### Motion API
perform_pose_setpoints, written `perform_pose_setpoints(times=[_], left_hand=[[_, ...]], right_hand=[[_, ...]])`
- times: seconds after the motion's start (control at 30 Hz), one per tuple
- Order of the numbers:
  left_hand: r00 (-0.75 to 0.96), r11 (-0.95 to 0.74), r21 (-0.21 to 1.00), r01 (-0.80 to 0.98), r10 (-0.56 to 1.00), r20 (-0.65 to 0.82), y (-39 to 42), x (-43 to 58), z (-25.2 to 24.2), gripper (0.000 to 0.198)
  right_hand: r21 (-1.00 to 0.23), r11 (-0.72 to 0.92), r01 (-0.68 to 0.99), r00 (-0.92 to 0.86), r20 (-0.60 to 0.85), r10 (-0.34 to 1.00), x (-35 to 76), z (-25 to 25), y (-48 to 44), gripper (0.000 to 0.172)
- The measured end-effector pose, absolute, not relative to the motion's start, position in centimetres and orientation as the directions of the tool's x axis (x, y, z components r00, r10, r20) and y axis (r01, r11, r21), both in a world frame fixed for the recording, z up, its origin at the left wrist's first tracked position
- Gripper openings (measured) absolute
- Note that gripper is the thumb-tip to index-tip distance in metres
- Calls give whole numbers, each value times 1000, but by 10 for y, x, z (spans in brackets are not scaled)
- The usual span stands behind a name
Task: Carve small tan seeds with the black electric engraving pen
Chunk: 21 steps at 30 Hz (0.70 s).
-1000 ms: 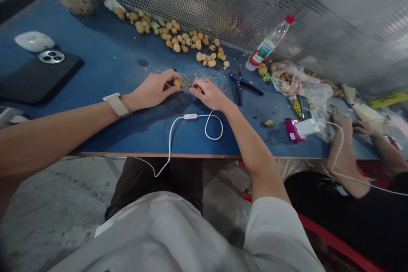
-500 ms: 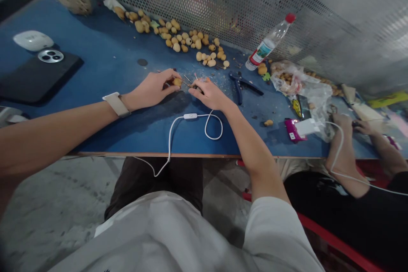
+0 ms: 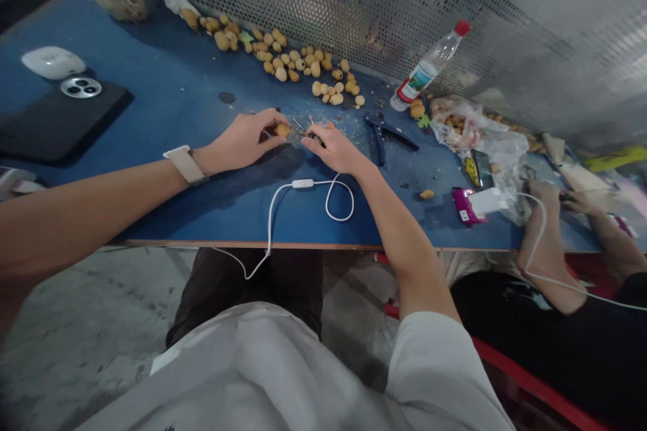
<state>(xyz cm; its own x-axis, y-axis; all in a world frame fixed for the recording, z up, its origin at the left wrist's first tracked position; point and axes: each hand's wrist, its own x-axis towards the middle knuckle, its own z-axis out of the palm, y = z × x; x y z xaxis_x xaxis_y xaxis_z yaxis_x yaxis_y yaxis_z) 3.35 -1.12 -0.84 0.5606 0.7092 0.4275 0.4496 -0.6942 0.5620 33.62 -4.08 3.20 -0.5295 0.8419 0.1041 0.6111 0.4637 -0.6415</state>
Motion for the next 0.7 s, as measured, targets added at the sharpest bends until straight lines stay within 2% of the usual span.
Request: perform_pose_setpoints(times=[0.43,0.7], left_hand=[[548,-675,572,466,728,412,-11,34,-7,26],[540,-668,586,459,733,413,-13,34,-6,25]], right_hand=[[-602,501,622,-554,114,825,338,29,-39,95],[-595,472,650,-567,34,823,340,33,-41,94]])
